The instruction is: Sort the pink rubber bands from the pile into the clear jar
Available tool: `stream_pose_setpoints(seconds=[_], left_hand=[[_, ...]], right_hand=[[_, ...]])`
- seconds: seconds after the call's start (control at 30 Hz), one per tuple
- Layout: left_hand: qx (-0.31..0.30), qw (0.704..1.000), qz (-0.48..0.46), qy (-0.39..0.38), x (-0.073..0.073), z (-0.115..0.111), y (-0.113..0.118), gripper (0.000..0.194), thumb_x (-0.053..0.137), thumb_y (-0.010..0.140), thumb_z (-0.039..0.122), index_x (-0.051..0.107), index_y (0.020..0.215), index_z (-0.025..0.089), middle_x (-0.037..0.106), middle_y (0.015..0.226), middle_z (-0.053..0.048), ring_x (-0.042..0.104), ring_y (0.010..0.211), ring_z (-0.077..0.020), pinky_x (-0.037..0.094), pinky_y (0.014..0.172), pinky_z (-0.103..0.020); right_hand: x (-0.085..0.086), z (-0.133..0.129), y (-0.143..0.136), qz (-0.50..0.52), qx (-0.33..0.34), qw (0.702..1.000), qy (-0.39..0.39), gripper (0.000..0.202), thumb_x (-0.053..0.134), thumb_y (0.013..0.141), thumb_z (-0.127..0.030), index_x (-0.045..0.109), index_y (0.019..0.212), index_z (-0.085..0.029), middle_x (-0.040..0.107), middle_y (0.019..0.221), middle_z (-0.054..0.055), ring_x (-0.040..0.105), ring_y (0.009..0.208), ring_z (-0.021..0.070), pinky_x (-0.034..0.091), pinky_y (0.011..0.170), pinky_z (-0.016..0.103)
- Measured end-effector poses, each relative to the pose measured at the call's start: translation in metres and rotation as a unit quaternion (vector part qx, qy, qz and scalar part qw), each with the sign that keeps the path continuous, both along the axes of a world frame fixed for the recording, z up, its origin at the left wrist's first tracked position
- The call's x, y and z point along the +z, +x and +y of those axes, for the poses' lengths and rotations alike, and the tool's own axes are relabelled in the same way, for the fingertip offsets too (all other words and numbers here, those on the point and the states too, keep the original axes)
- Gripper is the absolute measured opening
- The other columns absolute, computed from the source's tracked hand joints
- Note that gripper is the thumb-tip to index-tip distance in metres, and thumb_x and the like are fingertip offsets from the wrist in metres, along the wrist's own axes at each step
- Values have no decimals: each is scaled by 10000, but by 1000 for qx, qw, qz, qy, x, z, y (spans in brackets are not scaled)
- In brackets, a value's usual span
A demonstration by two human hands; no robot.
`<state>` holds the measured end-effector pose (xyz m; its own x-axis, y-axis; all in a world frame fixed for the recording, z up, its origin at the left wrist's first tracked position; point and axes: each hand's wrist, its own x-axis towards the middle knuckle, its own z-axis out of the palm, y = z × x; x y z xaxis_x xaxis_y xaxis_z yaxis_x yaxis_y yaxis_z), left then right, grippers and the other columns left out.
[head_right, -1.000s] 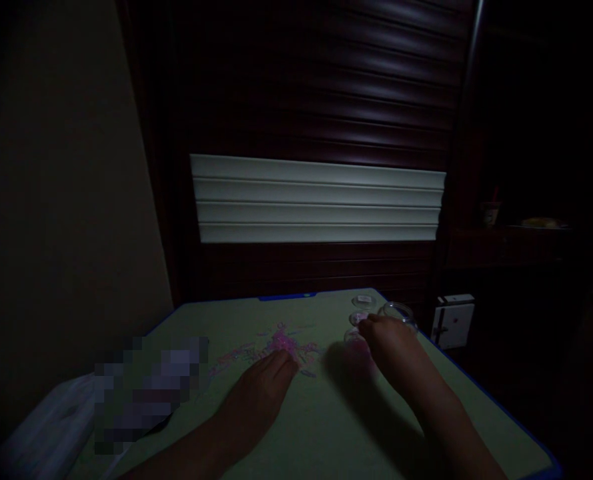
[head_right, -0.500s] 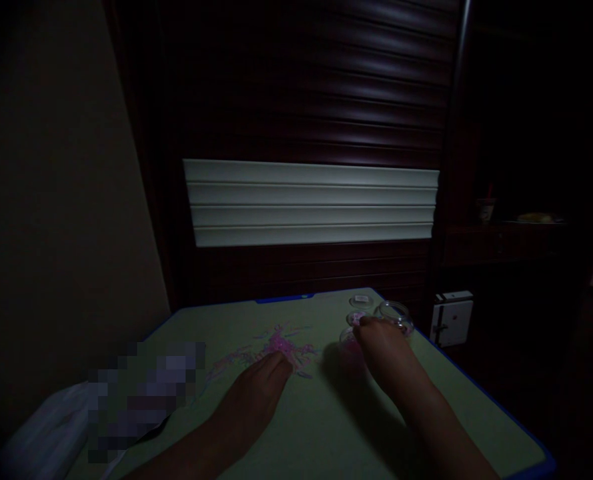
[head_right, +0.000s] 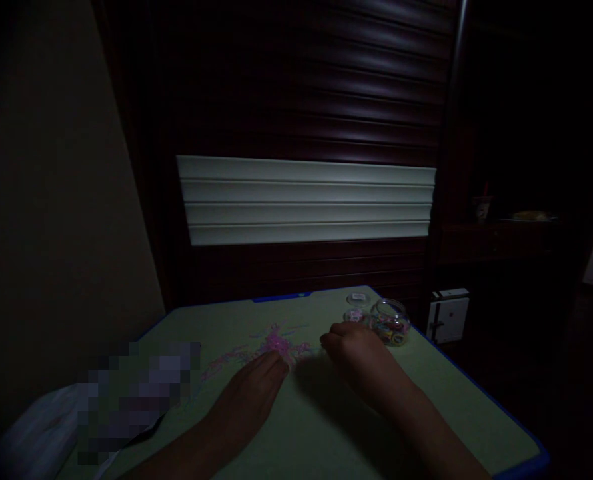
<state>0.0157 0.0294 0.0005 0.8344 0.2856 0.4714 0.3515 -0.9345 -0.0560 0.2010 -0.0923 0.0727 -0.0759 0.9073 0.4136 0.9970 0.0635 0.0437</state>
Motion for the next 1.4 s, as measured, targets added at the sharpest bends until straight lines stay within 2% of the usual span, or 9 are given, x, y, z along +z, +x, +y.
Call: stream_pose_setpoints(seconds=[0.17,0.3,0.5,0.73,1.0,1.23,1.4], left_hand=[[3,1000,5,-1,-1,1,0,235,393,873,20,553,958,171,585,983,-46,557,948,-198,468,888,-377],[14,1000,12,-3,3,-2,0,239,377,880,31,558,925,180,583,940,-33,560,889,-191,486,822,-356],[29,999,-19,-7,-1,6,-1,238,365,903,59,563,973,169,596,982,-50,555,951,-197,460,882,-367],[77,995,-44,-50,2,15,-6,243,345,926,79,566,960,175,591,957,-50,553,917,-181,456,835,-330],[98,995,19,-5,0,13,-4,255,388,881,31,605,908,161,601,943,-62,549,910,-202,444,836,-361],[132,989,55,26,7,6,-7,291,406,816,-32,623,886,149,606,964,-79,544,922,-228,452,806,-369],[127,990,55,25,7,5,-6,287,414,805,-46,615,858,152,597,936,-79,542,915,-228,449,798,-365]], right_hand=[[-2,0,-8,37,38,999,-6,204,467,893,-134,646,804,-171,628,770,34,567,685,123,352,614,216],[-1,1,-10,41,38,998,-11,215,470,897,-158,645,773,-165,626,745,32,562,672,124,350,613,217],[1,-1,-11,60,35,998,-12,207,474,880,-134,646,769,-165,622,737,29,555,663,120,350,609,211],[-4,1,-9,56,49,997,-16,195,472,876,-141,622,755,-170,615,736,21,548,653,116,350,613,212],[1,-1,-12,67,43,996,-31,205,465,882,-143,625,756,-171,620,745,30,555,660,119,359,622,213],[-2,0,-11,54,51,997,-15,210,469,884,-149,612,731,-169,608,721,23,536,633,112,347,602,215],[-2,-1,-10,51,55,997,-14,201,476,873,-134,607,725,-166,603,702,19,525,610,106,340,590,213]])
